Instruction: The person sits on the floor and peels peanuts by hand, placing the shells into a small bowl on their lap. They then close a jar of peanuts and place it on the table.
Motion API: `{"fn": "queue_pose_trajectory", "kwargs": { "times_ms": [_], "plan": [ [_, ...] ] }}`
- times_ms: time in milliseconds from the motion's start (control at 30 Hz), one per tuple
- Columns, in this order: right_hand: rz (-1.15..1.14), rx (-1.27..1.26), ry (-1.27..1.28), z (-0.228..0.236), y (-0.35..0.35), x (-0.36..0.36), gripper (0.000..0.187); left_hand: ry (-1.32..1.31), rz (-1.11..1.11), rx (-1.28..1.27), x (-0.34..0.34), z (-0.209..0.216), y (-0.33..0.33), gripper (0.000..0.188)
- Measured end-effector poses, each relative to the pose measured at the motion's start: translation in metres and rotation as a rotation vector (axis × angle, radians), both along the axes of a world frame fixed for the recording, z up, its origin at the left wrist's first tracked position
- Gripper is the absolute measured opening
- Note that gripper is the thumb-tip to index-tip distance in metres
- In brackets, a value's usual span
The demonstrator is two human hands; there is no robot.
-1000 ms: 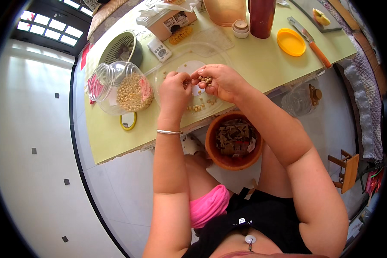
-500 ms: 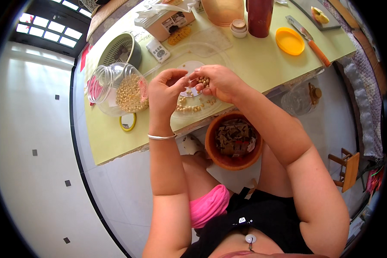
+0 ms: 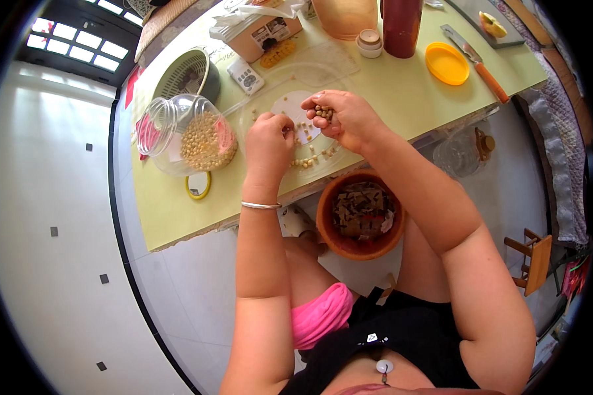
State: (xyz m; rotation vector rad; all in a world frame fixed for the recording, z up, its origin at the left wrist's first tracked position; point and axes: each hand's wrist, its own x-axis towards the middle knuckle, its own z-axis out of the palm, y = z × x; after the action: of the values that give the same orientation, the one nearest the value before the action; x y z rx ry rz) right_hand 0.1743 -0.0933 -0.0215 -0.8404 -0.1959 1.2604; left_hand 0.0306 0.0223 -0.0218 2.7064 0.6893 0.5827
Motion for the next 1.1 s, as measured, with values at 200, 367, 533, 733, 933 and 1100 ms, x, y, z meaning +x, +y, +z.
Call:
{"fn": "queue_pose_trajectory", "kwargs": {
  "times_ms": [200,367,533,733,933,1100],
  "plan": [
    [0.026,0.087,-0.101,0.001,-0.002,0.002,0.015,-0.098,-0.020,-0.119,0.007,0.005,-0.016,0.018],
    [-0.018,0.039,-0.125,0.005,-0.002,0.002,0.014,-0.102,-0.119,-0.045,0.013,0.000,-0.019,0.018],
    [0.006,0.020,-0.164,0.002,-0.002,0.003,0.012,-0.067,-0.093,-0.025,0.015,-0.003,-0.018,0.012],
    [0.003,-0.031,-0.186,0.003,-0.001,0.001,0.011,0.033,0.060,0.112,0.018,-0.008,-0.014,0.013],
    [0.085,-0.036,-0.161,0.003,0.000,0.003,0.020,-0.355,-0.022,-0.771,0.007,0.026,-0.007,0.019],
    [0.129,-0.047,-0.051,0.004,-0.001,0.007,0.025,-0.135,0.034,-0.525,-0.011,0.042,-0.006,0.026]
  ]
}}
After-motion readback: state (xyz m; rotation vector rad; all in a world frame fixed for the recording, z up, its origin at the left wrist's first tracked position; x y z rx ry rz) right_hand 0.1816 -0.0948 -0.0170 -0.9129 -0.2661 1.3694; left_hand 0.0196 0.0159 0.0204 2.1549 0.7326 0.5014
